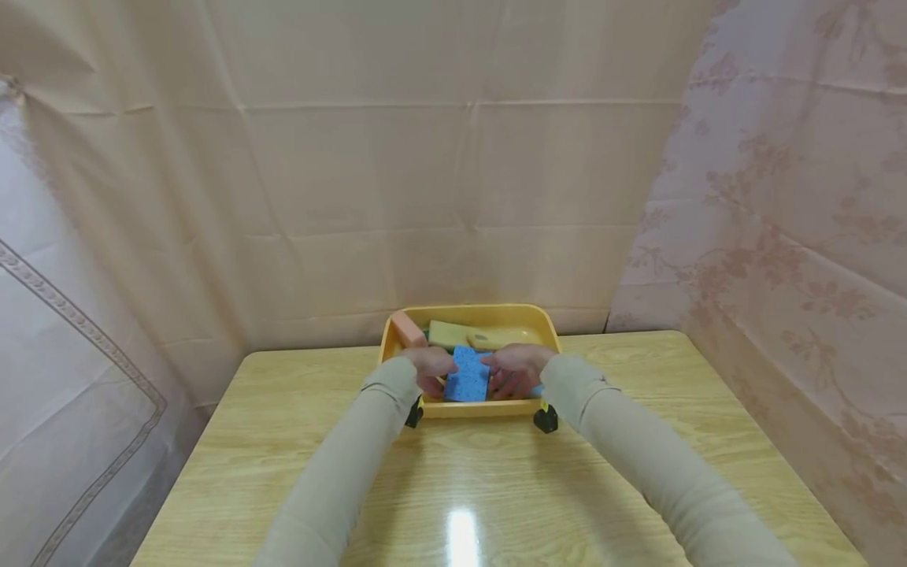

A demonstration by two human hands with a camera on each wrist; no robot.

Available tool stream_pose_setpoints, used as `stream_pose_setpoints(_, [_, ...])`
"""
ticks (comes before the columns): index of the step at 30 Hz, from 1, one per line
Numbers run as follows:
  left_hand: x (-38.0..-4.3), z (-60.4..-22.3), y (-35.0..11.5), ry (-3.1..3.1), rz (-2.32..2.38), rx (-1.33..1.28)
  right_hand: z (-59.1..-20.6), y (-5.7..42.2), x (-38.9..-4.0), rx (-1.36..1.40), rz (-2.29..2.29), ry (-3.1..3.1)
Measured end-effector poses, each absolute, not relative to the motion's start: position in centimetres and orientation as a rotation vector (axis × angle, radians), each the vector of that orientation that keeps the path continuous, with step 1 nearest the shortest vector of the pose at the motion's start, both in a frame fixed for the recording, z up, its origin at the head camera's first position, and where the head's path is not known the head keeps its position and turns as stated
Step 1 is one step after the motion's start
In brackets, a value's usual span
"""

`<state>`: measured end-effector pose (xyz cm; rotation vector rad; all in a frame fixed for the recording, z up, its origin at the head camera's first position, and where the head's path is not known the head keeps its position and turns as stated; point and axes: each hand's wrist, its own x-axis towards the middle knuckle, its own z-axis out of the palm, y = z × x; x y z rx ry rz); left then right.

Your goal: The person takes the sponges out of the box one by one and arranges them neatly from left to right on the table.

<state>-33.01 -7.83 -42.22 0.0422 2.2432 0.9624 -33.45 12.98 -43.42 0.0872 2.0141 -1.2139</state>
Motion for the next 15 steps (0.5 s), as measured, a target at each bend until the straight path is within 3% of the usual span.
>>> stream_pose_setpoints(15, [-32.86, -41.47, -7.86, 2.233, 1.019, 0.1, -42.58, 13.45, -33.4, 0.056, -1.246, 2.057])
